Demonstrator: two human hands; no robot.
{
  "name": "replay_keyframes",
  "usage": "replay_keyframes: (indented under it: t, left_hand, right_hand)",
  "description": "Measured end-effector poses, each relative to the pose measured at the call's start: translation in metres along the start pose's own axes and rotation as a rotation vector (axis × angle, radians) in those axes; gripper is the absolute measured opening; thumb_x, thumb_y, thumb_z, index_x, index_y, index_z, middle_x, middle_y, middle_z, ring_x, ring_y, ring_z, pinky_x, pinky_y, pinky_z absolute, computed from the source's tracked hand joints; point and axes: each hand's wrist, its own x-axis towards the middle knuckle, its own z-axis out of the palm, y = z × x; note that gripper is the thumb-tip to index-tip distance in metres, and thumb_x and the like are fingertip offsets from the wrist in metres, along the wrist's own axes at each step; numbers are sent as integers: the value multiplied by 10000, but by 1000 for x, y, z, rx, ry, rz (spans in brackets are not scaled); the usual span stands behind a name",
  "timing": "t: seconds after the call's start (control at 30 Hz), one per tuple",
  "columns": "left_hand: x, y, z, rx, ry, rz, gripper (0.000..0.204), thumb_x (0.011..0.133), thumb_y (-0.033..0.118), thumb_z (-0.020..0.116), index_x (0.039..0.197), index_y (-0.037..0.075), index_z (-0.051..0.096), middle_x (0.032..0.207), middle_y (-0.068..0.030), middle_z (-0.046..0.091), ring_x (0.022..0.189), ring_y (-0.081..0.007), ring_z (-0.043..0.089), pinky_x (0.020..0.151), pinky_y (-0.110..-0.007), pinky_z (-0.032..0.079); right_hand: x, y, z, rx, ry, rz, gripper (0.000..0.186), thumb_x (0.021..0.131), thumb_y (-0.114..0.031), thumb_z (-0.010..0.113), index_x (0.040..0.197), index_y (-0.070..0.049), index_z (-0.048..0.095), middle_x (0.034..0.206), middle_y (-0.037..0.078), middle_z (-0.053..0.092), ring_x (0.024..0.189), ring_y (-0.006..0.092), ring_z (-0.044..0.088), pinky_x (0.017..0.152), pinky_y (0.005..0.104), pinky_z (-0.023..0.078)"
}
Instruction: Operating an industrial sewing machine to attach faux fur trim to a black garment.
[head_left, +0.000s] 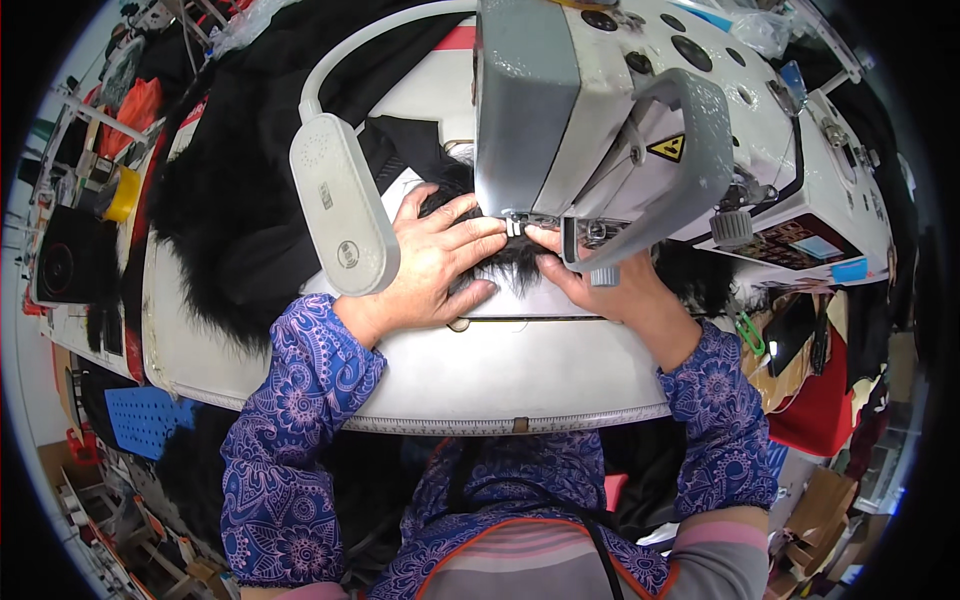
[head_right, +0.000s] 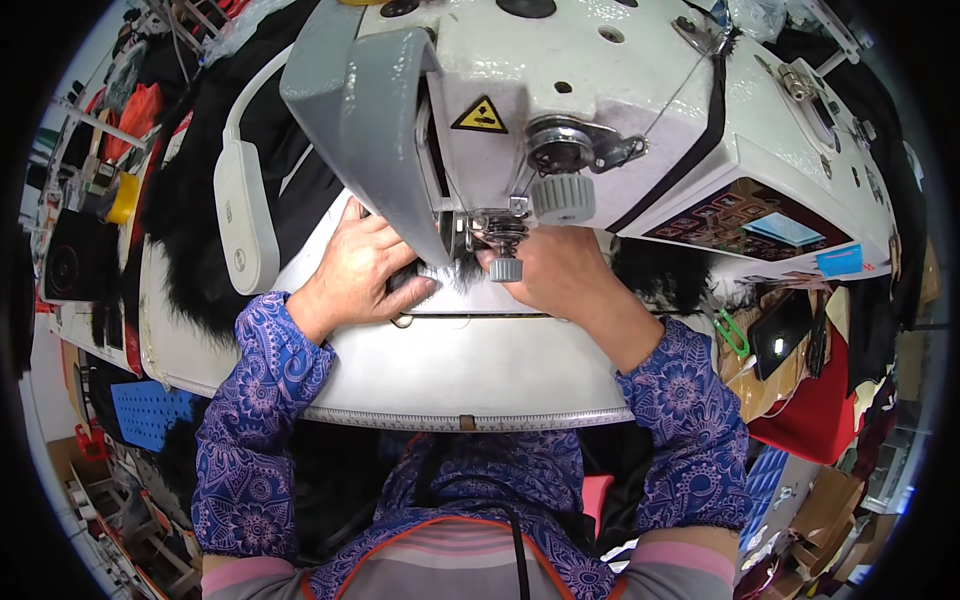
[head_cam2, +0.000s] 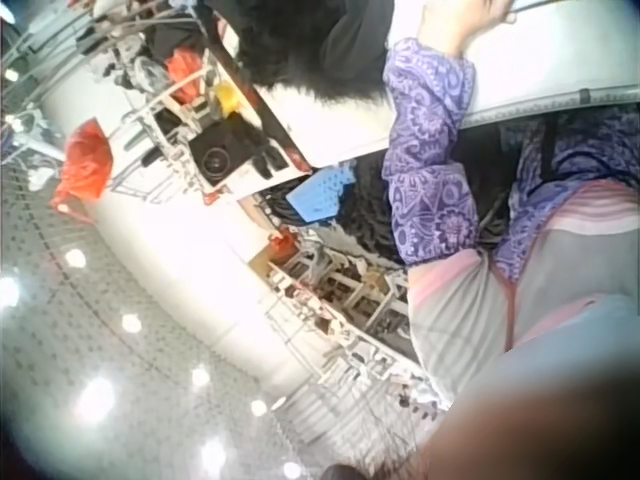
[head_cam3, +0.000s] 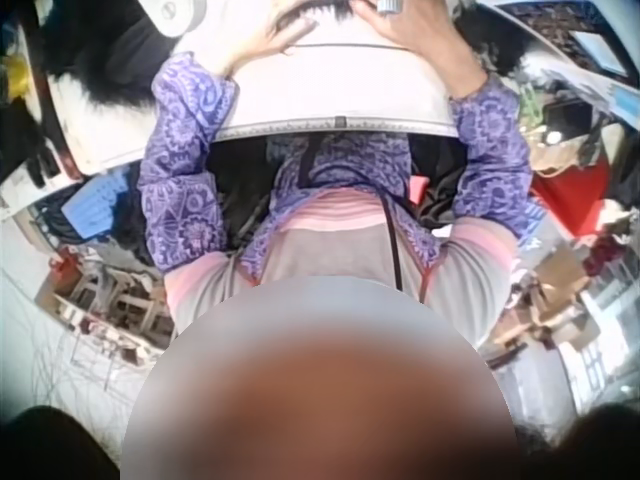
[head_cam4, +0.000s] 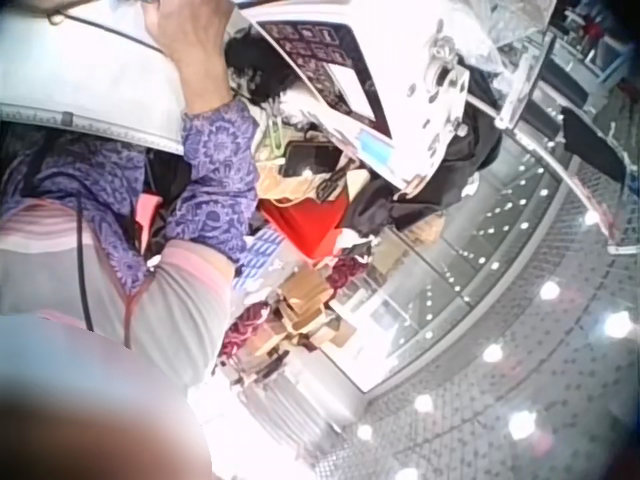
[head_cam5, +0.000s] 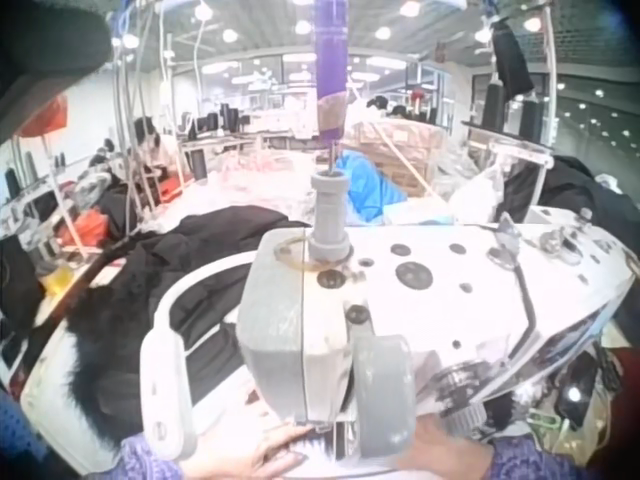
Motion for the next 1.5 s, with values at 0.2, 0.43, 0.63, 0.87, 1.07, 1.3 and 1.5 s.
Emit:
replay_keyframes:
  t: [0.2, 0.43, 0.63, 0.87, 1.07, 1.3, 1.5]
  left_hand:
    - [1, -2, 3, -5, 6, -8, 413, 824, 335, 663, 1156, 89, 659, 1235, -48, 615, 1242, -264, 502, 1067, -570, 292]
    - [2, -4, 3, 6, 28, -6, 400, 818, 324, 669, 1146, 96, 662, 1226, -48, 619, 1230, -271, 517, 1071, -579, 288]
    - [4, -10, -1, -77, 13, 28, 383, 815, 281, 654, 1145, 87, 657, 1225, -59, 618, 1222, -277, 524, 1080, -578, 282]
    - [6, -12, 6, -88, 63, 38, 340, 762, 120, 646, 1097, 70, 665, 1177, -72, 637, 1155, -286, 564, 1048, -512, 358]
    - [4, -8, 11, 8, 208, 139, 364, 669, 38, 652, 1031, 59, 674, 1090, -73, 654, 1044, -254, 603, 903, -415, 443]
    - [7, -1, 2, 88, 238, 171, 317, 617, 87, 680, 932, 59, 676, 925, -48, 638, 970, -210, 604, 844, -365, 452]
    - [2, 3, 13, 75, 296, 215, 265, 661, 109, 653, 923, 77, 669, 894, -23, 619, 922, -192, 602, 809, -338, 451]
  right_hand:
    - [3, 0, -3, 60, 15, -8, 320, 812, -267, 718, 1128, -220, 694, 1043, 45, 703, 964, 249, 661, 849, 392, 513]
    - [4, 7, 4, 38, -5, 17, 311, 801, -256, 726, 1106, -200, 705, 1010, 52, 708, 913, 255, 670, 819, 387, 521]
    - [6, 9, 5, 11, -49, 40, 290, 802, -230, 729, 1088, -186, 713, 975, 86, 705, 856, 263, 674, 765, 378, 523]
    - [7, 10, 2, 73, -31, 59, 265, 799, -226, 744, 1060, -181, 728, 904, 98, 708, 802, 262, 677, 731, 361, 527]
    - [7, 4, -9, 125, -59, -91, 308, 763, -202, 765, 1063, -157, 716, 984, 78, 702, 862, 250, 672, 779, 357, 521]
    - [-8, -2, -8, 128, 134, -272, 296, 675, -152, 778, 944, -81, 678, 1043, 48, 673, 977, 249, 637, 856, 392, 494]
    - [-2, -17, -10, 164, 105, -233, 210, 709, -166, 753, 875, -74, 663, 981, 39, 658, 947, 238, 634, 840, 381, 485]
